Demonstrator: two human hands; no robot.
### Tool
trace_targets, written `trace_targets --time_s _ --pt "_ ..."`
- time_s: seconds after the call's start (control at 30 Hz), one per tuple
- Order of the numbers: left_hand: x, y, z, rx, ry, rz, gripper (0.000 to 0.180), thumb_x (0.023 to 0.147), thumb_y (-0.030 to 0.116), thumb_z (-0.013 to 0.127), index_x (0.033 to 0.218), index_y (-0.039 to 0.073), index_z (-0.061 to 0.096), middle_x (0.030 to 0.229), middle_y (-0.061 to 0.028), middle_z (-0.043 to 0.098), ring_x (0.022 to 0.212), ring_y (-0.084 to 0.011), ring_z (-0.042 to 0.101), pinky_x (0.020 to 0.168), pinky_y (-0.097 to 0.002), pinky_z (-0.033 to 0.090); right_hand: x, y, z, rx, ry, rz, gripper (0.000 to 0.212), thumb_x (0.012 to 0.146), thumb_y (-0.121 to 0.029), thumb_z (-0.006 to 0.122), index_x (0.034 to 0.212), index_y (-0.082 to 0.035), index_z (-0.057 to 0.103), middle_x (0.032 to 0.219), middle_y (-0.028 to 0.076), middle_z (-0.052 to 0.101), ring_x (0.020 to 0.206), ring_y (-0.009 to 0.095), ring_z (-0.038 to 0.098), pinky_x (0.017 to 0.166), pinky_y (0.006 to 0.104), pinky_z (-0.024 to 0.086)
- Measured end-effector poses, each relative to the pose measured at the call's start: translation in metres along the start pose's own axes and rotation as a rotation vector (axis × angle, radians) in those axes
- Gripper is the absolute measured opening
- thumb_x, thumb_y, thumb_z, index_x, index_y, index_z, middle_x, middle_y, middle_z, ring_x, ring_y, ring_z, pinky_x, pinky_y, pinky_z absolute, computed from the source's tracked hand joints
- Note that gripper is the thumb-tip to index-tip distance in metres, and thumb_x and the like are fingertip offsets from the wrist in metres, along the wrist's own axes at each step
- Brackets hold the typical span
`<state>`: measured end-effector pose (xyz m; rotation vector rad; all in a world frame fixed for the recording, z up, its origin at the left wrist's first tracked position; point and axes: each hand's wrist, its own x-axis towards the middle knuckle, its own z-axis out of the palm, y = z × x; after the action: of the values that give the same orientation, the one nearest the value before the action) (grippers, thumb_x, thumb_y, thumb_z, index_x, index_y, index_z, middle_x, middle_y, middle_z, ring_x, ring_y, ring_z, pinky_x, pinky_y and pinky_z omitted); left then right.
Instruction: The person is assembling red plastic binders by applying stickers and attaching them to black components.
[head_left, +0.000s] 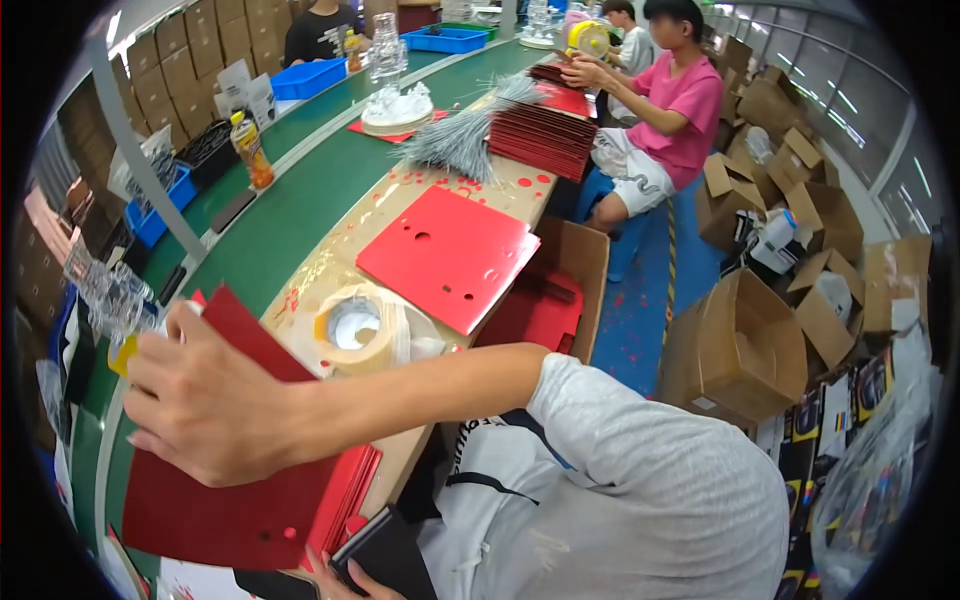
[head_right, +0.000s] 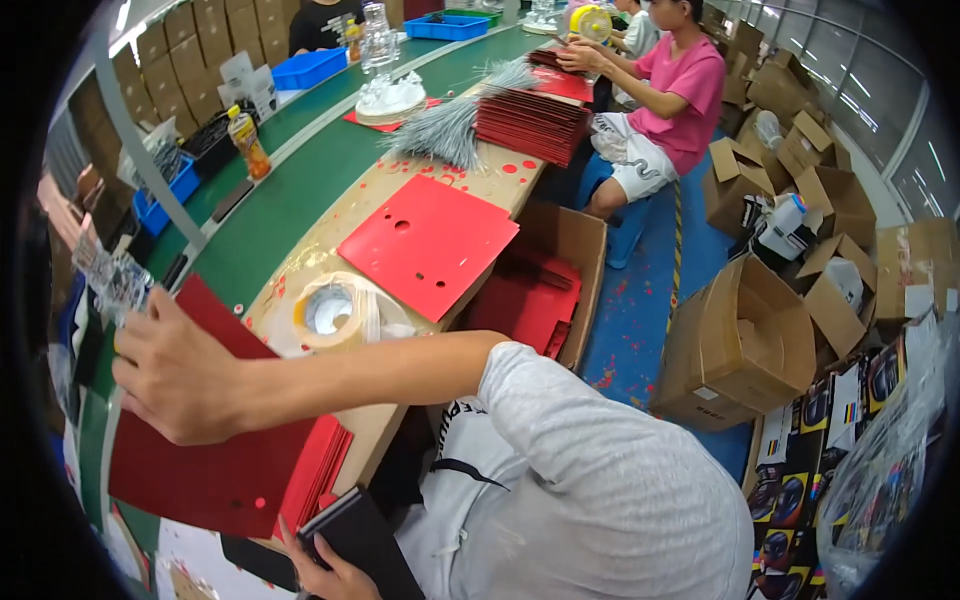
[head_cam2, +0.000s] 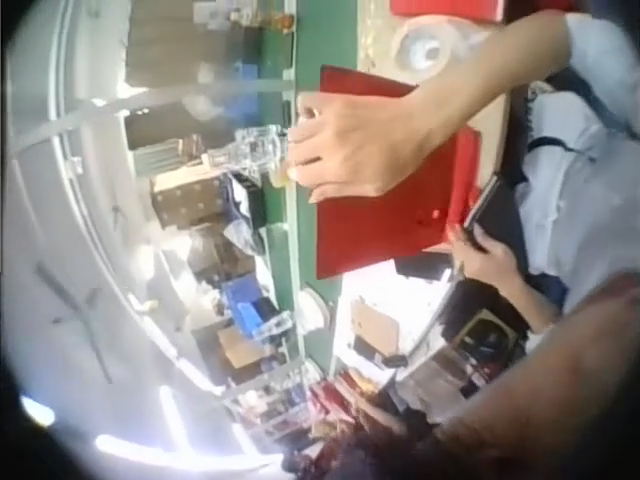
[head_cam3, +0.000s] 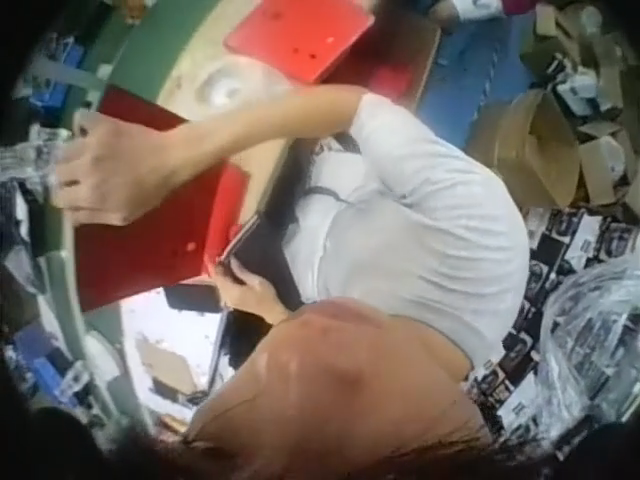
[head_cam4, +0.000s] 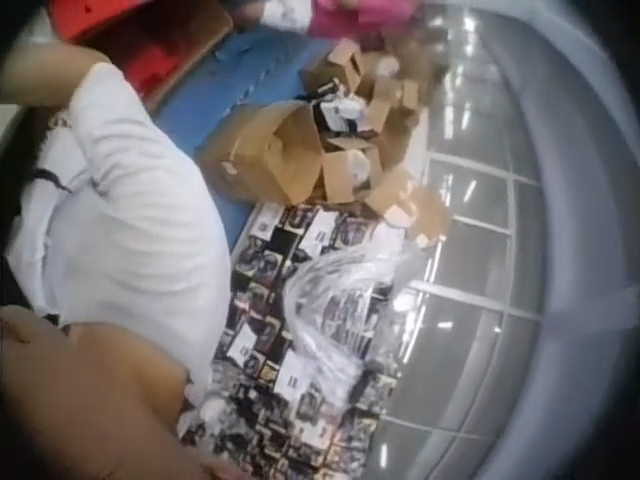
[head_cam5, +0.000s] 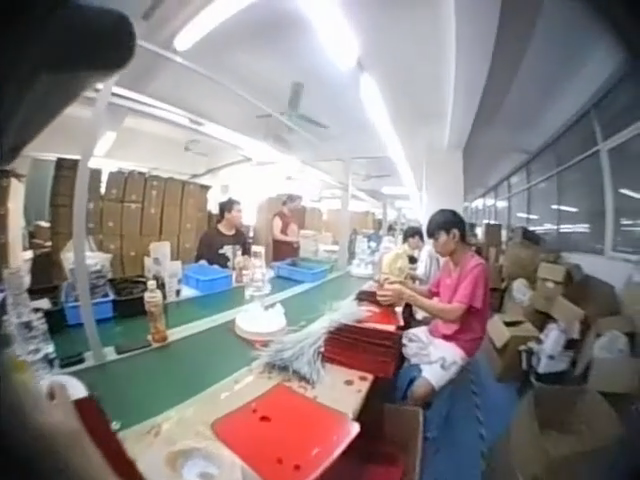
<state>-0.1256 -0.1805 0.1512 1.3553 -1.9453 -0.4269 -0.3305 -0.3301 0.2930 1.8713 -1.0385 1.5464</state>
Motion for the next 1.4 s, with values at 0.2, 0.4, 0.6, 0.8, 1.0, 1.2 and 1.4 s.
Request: trace_targets --time_s 0.2,0.4,0.6,0.8,1.0,1.2,1.4 --pt "-0.004 0.013 -0.024 0.088 0.059 -0.173 0.032 0.099 0.020 0.066 0.114 -0.009 0.065 0.105 -0.0301 0.071 0.095 -0.0430 0.070 0.084 -0.0446 0.056 0.056 0.121 -0.104 -0.437 -0.066 -0.250 0.026 0.084 -0.026 0.068 0.061 -0.014 0.064 0.057 0.008 0.059 0.056 0.029 0.058 0.058 0.0441 0.038" --pt "0.001 0.004 -0.039 -0.009 0.117 -0.284 0.032 0.100 0.018 0.065 0.114 -0.011 0.063 0.103 -0.0299 0.071 0.093 -0.0409 0.070 0.084 -0.0430 0.055 -0.024 0.317 -0.155 -0.723 -0.680 0.299 0.070 0.099 -0.057 0.049 0.059 -0.003 0.069 0.058 0.019 0.064 0.059 0.038 0.066 0.063 0.0468 0.053" --pt "0.000 -0.004 -0.051 -0.092 0.147 -0.312 0.032 0.100 0.015 0.065 0.114 -0.014 0.061 0.106 -0.0291 0.070 0.094 -0.0375 0.068 0.086 -0.0414 0.053 -0.126 0.349 -0.177 -0.644 -0.925 0.630 0.068 0.094 -0.062 0.050 0.070 -0.003 0.075 0.074 0.023 0.071 0.076 0.040 0.070 0.077 0.0485 0.055" --pt "-0.001 -0.001 -0.048 -0.099 0.147 -0.347 0.033 0.100 0.014 0.066 0.115 -0.014 0.061 0.106 -0.0267 0.070 0.095 -0.0338 0.066 0.088 -0.0401 0.052 -0.163 0.340 -0.145 -0.560 -0.934 0.622 0.061 0.095 -0.057 0.052 0.074 -0.005 0.076 0.078 0.020 0.071 0.079 0.038 0.070 0.081 0.0495 0.054" --pt "0.008 0.010 -0.054 -0.164 0.125 -0.340 0.034 0.100 0.014 0.065 0.119 -0.013 0.060 0.109 -0.0259 0.070 0.096 -0.0330 0.066 0.089 -0.0398 0.052 -0.177 0.330 -0.141 -0.583 -0.640 0.469 0.027 0.092 -0.029 0.066 0.089 -0.003 0.072 0.095 0.016 0.069 0.094 0.034 0.066 0.083 0.0472 0.051" --pt "0.019 -0.007 -0.049 -0.448 0.184 -0.386 0.037 0.099 0.002 0.059 0.131 -0.016 0.052 0.118 -0.0178 0.064 0.107 -0.0200 0.059 0.097 -0.0321 0.046 -0.086 0.155 -0.093 0.152 -0.584 0.467 0.019 0.093 -0.011 0.062 0.110 -0.003 0.067 0.101 0.015 0.069 0.100 0.028 0.066 0.086 0.0385 0.053" --pt "0.046 0.023 -0.029 -0.628 0.143 -0.403 0.017 0.100 0.005 0.060 0.113 -0.006 0.061 0.088 -0.0013 0.067 0.079 -0.0036 0.055 0.073 -0.0173 0.040 -0.096 0.009 -0.073 0.834 -0.933 0.247 0.034 0.092 -0.008 0.068 0.125 -0.007 0.066 0.109 0.012 0.071 0.100 0.027 0.068 0.086 0.0394 0.056"
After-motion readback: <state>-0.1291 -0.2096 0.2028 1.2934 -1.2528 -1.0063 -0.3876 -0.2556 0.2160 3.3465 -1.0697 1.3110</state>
